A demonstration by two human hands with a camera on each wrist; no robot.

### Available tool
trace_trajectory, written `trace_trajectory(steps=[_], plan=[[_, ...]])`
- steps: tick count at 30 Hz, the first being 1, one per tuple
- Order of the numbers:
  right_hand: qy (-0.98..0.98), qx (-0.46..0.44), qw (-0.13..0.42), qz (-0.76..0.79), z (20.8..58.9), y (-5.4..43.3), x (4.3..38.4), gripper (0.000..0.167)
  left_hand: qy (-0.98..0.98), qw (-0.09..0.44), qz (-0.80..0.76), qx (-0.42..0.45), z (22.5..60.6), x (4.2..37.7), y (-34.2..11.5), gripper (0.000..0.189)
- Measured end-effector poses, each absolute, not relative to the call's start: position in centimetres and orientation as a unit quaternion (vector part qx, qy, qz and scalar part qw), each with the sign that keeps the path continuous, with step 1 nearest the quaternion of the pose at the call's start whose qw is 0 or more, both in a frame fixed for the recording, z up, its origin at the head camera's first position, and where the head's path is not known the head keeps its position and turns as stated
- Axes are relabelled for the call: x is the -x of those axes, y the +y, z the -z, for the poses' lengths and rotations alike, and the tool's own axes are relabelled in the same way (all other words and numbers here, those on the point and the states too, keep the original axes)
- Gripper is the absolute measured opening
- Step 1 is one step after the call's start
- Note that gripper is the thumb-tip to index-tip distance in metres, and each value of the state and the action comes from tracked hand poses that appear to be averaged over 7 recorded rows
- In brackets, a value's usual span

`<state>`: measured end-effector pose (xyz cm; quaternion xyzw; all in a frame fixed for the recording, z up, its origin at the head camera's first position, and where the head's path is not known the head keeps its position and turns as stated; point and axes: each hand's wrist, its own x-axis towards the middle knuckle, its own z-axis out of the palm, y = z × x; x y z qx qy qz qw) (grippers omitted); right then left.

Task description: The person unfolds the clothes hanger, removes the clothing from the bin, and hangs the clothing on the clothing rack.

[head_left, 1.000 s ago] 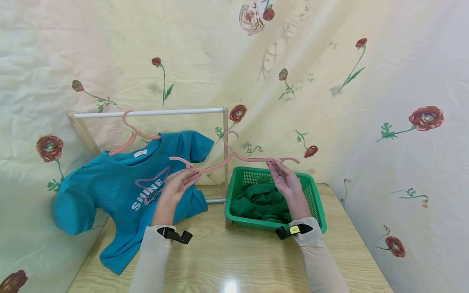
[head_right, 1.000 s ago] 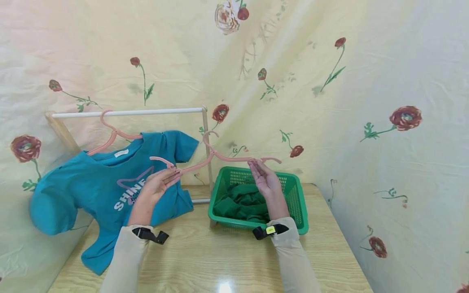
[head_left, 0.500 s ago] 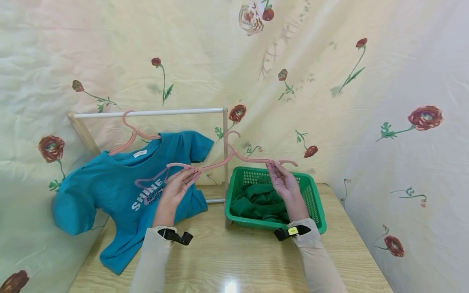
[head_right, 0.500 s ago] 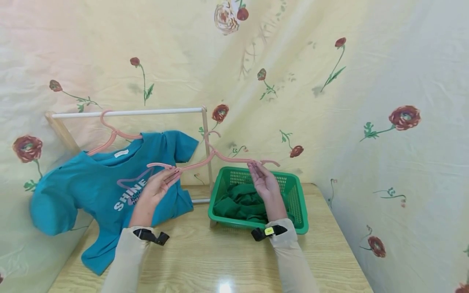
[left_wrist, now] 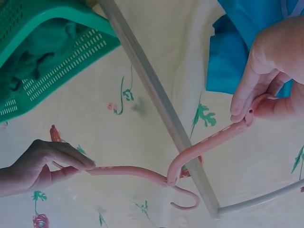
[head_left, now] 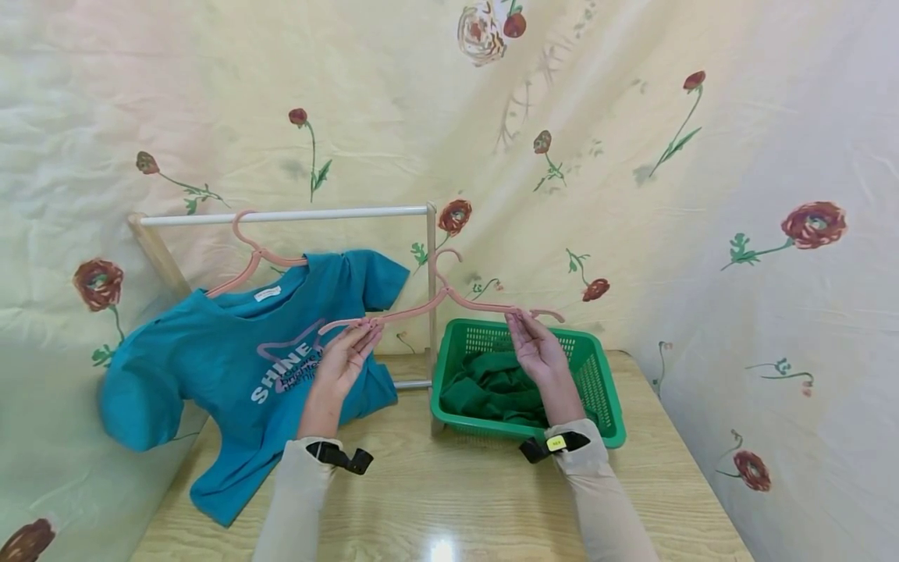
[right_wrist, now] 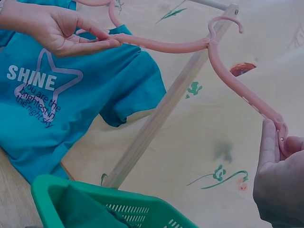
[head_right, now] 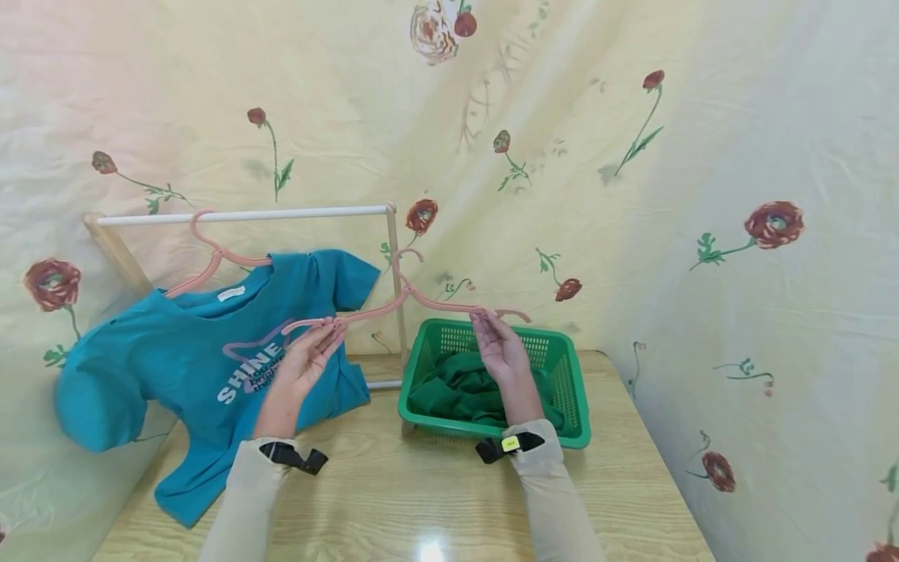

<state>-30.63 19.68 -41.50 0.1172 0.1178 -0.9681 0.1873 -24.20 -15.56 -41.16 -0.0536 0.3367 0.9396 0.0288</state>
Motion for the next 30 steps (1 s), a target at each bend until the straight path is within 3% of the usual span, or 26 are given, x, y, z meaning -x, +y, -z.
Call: trace_trajectory(steps=[16,30], plan=[[0.077,-0.143,0.197,0.967,41.54,19.42,30.61,0.014,0.334,0.009,-0.941,0.055,41.39,24.17,-15.03,0.029],[0.097,-0.116,0.214,0.965,41.68,19.55,30.38,0.019,0.377,0.033,-0.925,0.043,41.36,23.60,-15.49,0.023]])
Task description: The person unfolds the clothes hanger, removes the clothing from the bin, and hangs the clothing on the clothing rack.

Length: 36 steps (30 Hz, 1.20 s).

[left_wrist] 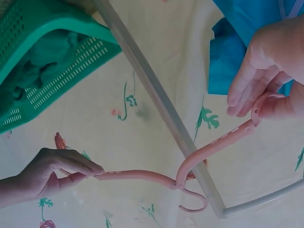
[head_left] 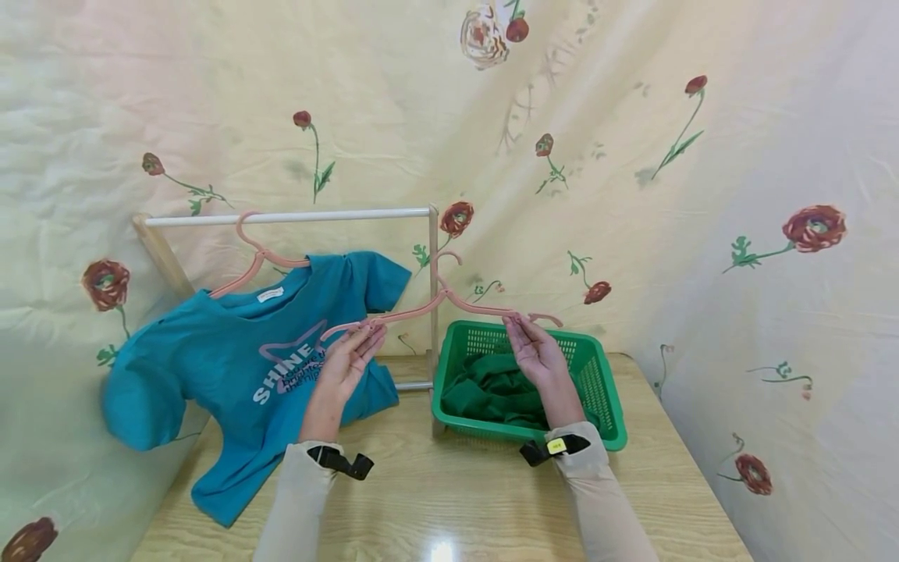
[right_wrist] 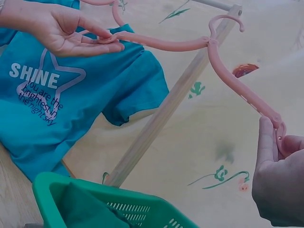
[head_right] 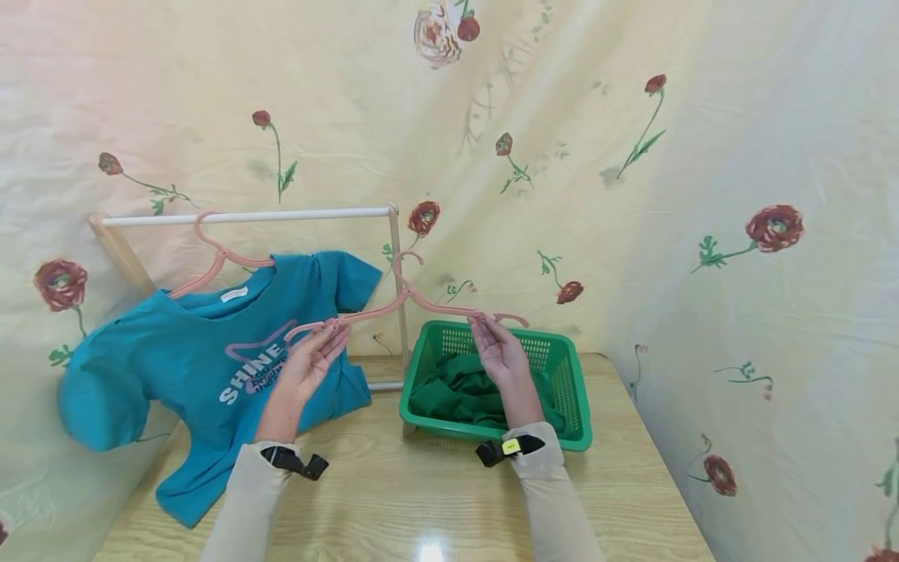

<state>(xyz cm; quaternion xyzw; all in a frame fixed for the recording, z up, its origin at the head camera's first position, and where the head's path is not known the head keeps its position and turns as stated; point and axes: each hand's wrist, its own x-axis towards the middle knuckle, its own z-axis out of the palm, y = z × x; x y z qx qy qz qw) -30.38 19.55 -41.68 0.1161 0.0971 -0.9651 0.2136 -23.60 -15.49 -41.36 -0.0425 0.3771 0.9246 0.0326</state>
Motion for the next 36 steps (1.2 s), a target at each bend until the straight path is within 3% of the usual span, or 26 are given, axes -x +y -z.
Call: trace_trajectory(steps=[4,10,14,18,21,29,32,36], plan=[[0.108,-0.116,0.210,0.965,41.5,19.6,30.4,0.019,0.441,0.057,-0.895,0.024,41.7,23.7,-15.5,0.025],[0.114,-0.126,0.208,0.963,41.2,19.8,30.4,0.019,0.638,0.125,-0.759,-0.021,41.8,23.4,-15.0,0.050],[0.121,-0.126,0.205,0.963,41.1,19.8,30.4,0.019,0.721,0.155,-0.670,-0.088,40.7,22.7,-14.3,0.046],[0.127,-0.122,0.205,0.963,41.1,19.8,30.4,0.018,0.732,0.148,-0.651,-0.137,39.1,22.1,-13.3,0.044],[0.133,-0.120,0.208,0.962,41.2,19.7,30.3,0.018,0.726,0.102,-0.663,-0.153,38.2,22.1,-12.6,0.043],[0.147,-0.118,0.214,0.959,41.6,19.4,29.9,0.021,0.717,-0.112,-0.679,-0.116,36.5,22.6,-11.2,0.032],[0.164,-0.115,0.214,0.956,41.7,19.2,29.8,0.021,0.725,-0.148,-0.666,-0.095,36.5,23.0,-10.8,0.031],[0.176,-0.118,0.218,0.953,41.7,18.8,29.6,0.020,0.730,-0.156,-0.660,-0.085,36.8,23.6,-10.5,0.034]])
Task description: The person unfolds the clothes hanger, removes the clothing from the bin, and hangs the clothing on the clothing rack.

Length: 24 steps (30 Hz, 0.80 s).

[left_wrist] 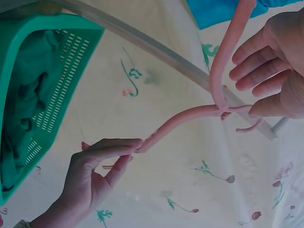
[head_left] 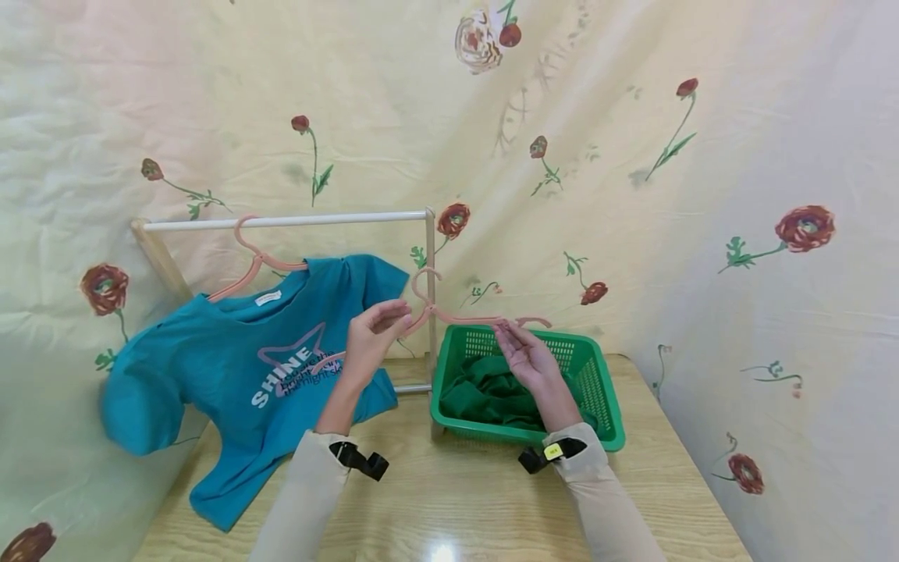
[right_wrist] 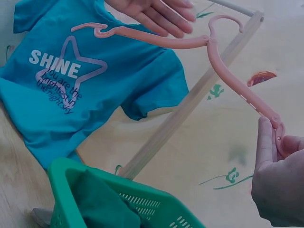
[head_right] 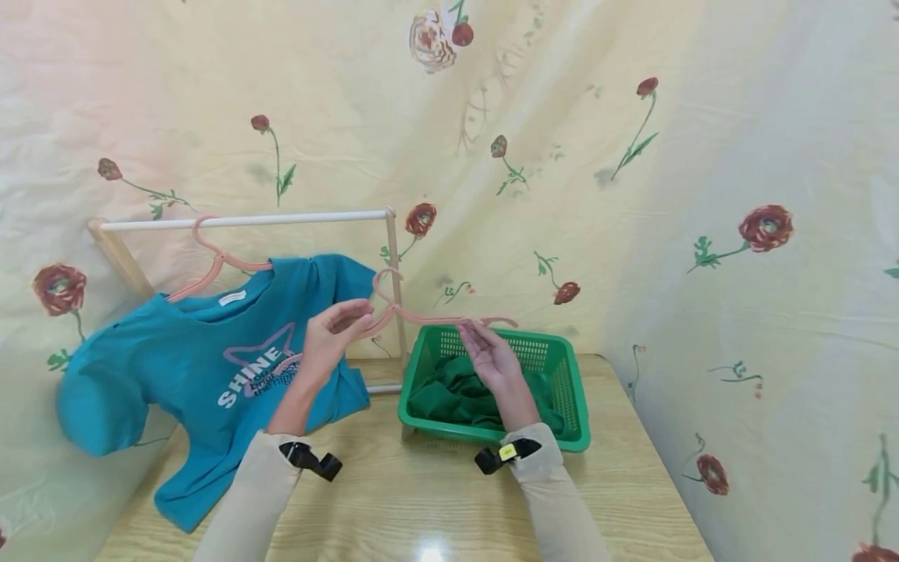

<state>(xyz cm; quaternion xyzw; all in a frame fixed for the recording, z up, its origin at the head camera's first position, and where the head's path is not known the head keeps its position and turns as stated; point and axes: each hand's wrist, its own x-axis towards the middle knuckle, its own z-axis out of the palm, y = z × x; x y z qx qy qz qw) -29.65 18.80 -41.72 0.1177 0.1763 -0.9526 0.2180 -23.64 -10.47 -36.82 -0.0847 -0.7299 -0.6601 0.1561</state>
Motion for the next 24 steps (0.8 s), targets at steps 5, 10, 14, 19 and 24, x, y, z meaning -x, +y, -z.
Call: trace_trajectory(steps=[5,10,14,19,24], plan=[[0.189,-0.120,0.226,0.948,41.7,18.3,29.5,0.018,-0.746,0.129,0.649,0.077,37.2,24.1,-10.1,0.041],[0.206,-0.118,0.231,0.944,41.7,17.8,29.3,0.019,-0.749,0.118,0.646,0.087,37.7,24.4,-9.8,0.037],[0.212,-0.118,0.237,0.941,41.8,17.4,29.1,0.022,-0.756,0.131,0.633,0.102,38.0,24.6,-9.7,0.027],[0.219,-0.108,0.246,0.938,41.9,17.1,29.0,0.023,-0.767,0.152,0.613,0.112,38.1,24.8,-9.7,0.021],[0.225,-0.093,0.258,0.935,42.0,17.1,29.1,0.024,-0.768,0.163,0.609,0.113,38.3,24.8,-9.9,0.018]])
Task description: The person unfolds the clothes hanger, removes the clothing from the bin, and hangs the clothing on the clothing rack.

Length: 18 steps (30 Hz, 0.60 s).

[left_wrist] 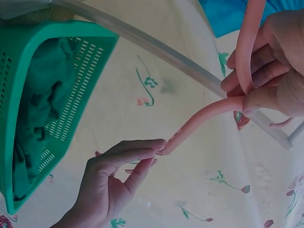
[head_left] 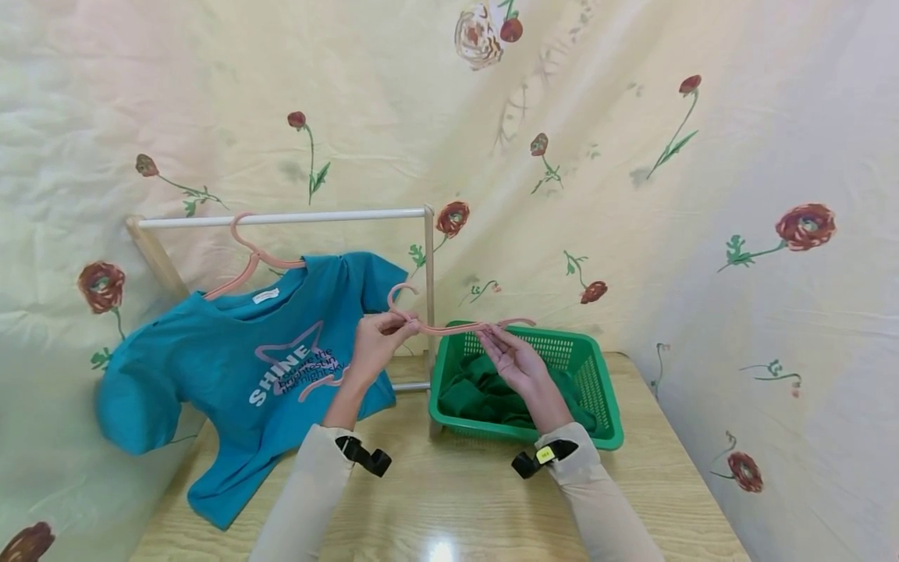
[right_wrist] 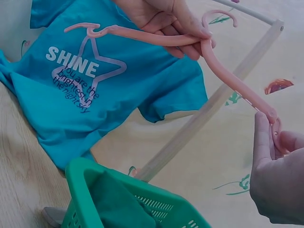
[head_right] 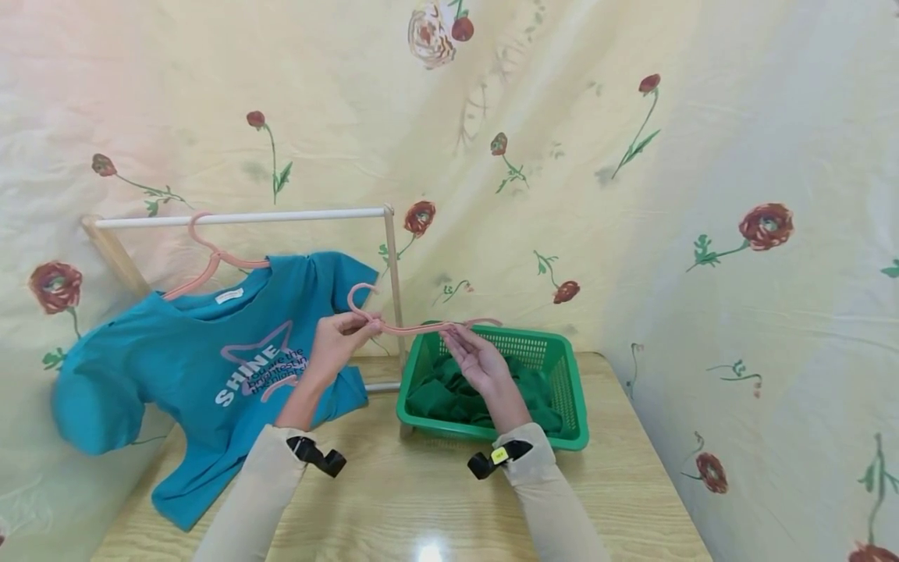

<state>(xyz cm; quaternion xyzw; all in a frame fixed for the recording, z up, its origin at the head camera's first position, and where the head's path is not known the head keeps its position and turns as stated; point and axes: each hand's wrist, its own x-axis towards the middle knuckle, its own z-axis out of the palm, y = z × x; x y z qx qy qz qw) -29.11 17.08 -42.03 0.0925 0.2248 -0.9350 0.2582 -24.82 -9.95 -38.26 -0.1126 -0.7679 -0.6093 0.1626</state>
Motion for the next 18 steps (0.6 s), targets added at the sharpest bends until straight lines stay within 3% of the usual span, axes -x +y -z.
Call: trace_trajectory(steps=[18], plan=[[0.263,-0.033,0.313,0.912,41.55,17.35,29.64,0.026,-0.762,0.158,0.622,0.085,38.10,24.19,-10.43,0.019]])
